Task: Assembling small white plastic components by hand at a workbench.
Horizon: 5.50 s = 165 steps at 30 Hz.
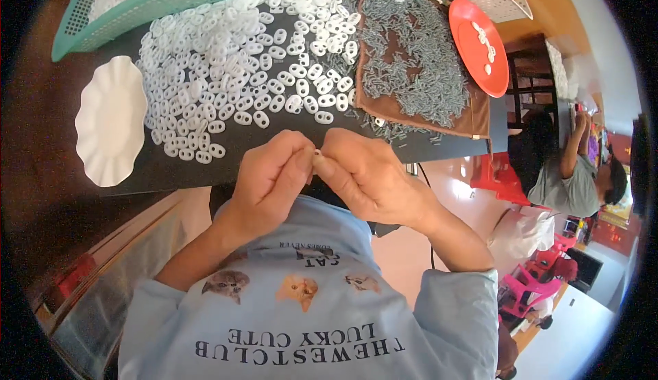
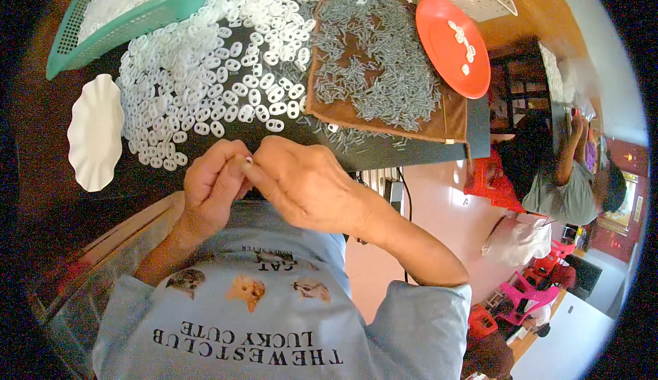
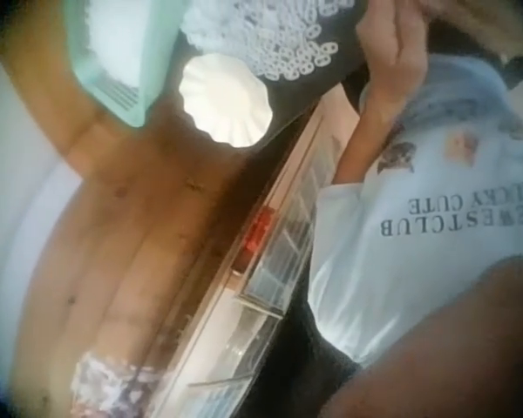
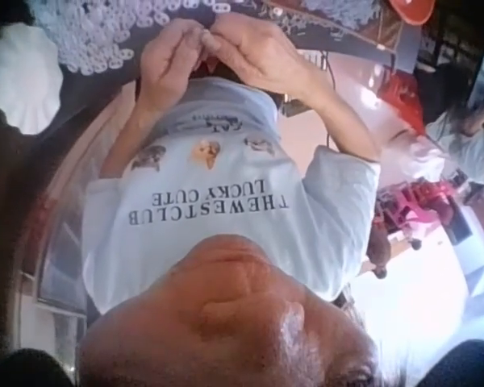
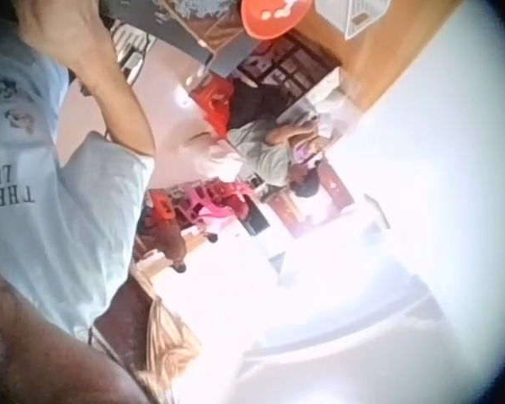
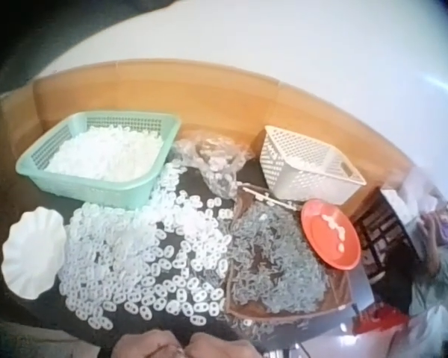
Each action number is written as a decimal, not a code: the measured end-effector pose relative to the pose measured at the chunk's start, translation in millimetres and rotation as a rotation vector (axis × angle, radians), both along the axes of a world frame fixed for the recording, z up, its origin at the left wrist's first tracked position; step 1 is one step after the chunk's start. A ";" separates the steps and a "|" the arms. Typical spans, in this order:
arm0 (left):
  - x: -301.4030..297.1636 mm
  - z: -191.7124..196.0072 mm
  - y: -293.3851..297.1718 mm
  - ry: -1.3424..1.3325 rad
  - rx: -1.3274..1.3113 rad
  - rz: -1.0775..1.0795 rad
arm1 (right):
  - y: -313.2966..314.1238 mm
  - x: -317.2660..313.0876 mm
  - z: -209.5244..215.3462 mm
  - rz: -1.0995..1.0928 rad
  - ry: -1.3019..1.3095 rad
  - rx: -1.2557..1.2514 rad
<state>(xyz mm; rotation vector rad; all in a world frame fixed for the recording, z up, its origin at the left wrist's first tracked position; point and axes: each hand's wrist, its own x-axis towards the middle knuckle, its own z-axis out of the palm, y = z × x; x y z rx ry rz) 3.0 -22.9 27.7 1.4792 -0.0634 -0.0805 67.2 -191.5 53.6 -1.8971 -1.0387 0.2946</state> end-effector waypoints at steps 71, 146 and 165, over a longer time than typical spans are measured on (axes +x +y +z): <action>5.5 -23.7 11.6 0.114 -0.426 -0.054 | 19.4 24.9 13.8 -0.025 0.462 -0.019; 4.9 -35.4 17.3 -0.061 -0.307 -0.047 | 82.2 123.8 8.1 0.082 -0.477 -0.541; 4.0 -38.7 13.1 -0.145 -0.412 0.056 | 67.4 36.1 1.4 -0.247 0.548 0.021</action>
